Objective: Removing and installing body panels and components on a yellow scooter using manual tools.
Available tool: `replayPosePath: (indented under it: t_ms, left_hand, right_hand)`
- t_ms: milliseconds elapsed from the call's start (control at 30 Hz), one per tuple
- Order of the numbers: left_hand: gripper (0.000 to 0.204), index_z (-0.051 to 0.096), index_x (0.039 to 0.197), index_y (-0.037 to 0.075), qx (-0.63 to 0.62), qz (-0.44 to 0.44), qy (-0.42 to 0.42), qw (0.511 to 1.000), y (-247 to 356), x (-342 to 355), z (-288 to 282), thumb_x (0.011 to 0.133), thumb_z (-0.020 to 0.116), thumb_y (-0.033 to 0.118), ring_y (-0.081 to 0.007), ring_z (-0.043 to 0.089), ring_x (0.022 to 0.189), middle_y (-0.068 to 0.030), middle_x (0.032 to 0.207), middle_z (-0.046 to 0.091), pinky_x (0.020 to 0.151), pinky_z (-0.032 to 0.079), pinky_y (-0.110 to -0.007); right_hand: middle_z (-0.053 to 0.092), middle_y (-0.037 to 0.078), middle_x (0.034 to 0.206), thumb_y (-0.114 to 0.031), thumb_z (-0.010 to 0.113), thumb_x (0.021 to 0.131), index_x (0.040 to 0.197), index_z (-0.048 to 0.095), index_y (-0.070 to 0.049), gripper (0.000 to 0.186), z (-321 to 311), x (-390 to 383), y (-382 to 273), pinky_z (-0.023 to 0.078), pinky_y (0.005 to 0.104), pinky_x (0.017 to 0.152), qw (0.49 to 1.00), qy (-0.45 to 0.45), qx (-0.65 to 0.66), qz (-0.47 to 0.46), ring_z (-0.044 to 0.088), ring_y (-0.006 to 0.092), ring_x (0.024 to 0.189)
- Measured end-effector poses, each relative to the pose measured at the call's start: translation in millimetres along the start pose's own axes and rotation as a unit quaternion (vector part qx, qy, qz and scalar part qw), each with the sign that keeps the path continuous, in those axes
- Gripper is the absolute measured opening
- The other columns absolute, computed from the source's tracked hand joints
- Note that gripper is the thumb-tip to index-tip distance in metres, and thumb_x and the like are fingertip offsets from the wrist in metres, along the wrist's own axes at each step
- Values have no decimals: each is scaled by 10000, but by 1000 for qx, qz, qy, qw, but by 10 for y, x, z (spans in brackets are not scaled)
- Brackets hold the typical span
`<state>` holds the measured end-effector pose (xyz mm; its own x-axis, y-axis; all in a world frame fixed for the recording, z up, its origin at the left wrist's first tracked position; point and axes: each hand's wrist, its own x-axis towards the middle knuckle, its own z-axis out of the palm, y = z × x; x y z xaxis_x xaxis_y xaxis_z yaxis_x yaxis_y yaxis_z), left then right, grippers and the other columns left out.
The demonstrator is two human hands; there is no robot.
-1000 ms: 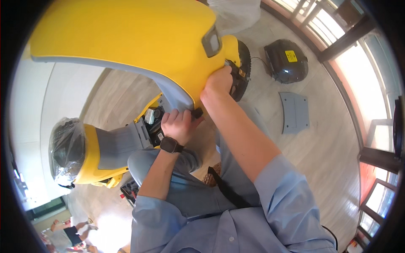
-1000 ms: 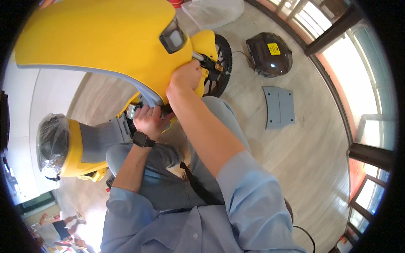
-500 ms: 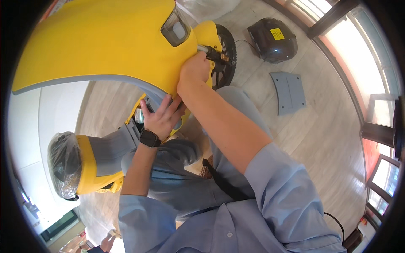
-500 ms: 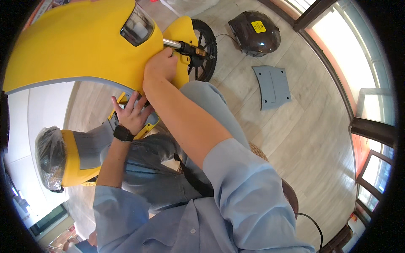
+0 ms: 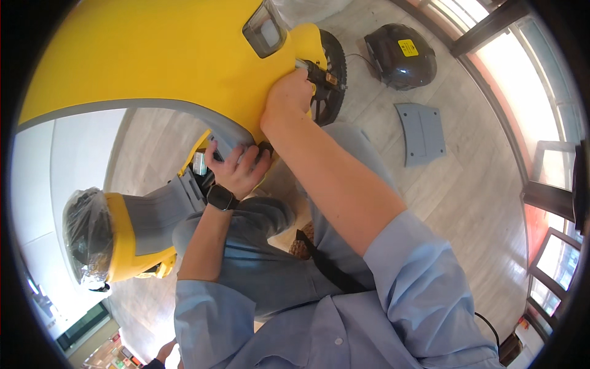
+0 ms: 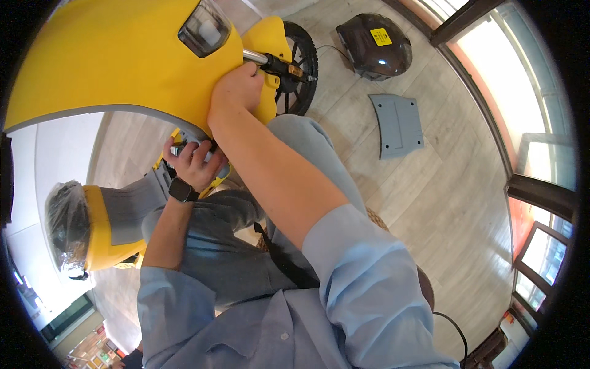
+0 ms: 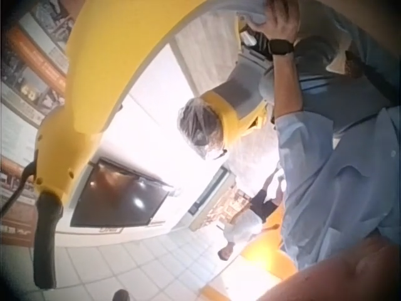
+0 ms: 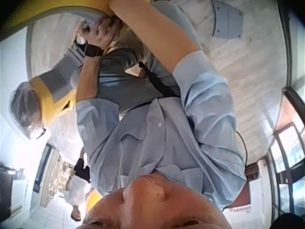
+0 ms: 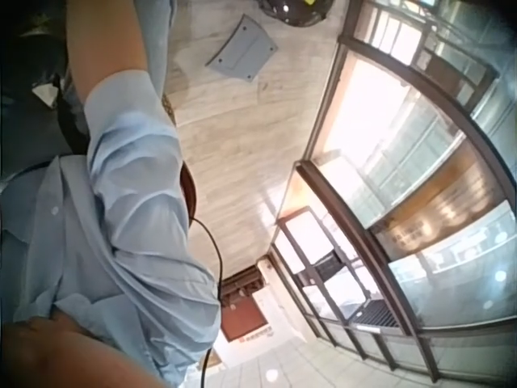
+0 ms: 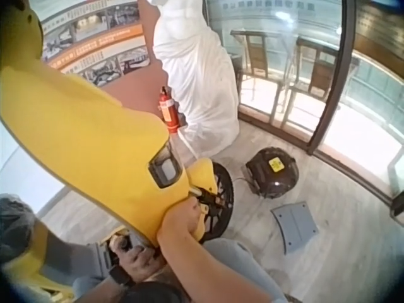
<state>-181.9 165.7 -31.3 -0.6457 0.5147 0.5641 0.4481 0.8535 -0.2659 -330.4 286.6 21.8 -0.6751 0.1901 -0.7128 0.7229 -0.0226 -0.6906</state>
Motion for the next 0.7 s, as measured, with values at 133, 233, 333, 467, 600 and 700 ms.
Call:
replayPosePath:
  t_ms: [133,233,333,467,600,700]
  left_hand:
    - [241,703,927,297,39,29,9,999,18,78,9,705,681,205,-142,493,1002,92,1080,597,873,319,-462]
    - [281,698,971,300,27,41,1,999,-44,37,-26,703,676,216,-146,478,993,119,1121,611,833,317,-426]
    - [308,688,1009,303,23,65,15,998,-104,72,-69,716,666,214,-149,481,979,128,1182,631,812,322,-387]
    - [334,678,1037,312,23,75,11,997,-159,60,-141,724,659,196,-151,486,972,123,1231,640,788,334,-355]
    - [336,683,1034,303,15,69,10,997,-157,86,-115,722,662,181,-157,502,967,114,1248,642,761,353,-355]
    - [335,688,1033,296,13,66,-6,998,-149,73,-97,721,659,177,-163,513,960,113,1253,636,766,369,-372]
  right_hand:
    - [551,100,1350,-306,341,1027,1324,483,-69,406,55,143,51,497,358,964,912,54,-392,-107,572,265,1211]
    - [584,126,1331,-315,317,1014,1274,552,-38,447,58,51,75,500,373,930,998,30,-22,-54,592,289,1175]
    - [614,140,1296,-278,299,1007,1215,598,-18,448,10,-10,21,500,383,906,985,52,163,1,611,285,1141]
    - [608,141,1305,-279,299,1008,1219,596,-19,447,-41,-135,-70,499,382,904,961,34,265,65,614,285,1131]
    - [588,124,1326,-316,303,1007,1258,576,-14,478,85,167,97,478,374,931,978,45,205,-2,593,271,1150]
    - [570,111,1342,-335,302,1007,1283,560,-11,497,123,232,182,459,369,953,989,54,128,-57,575,256,1161]
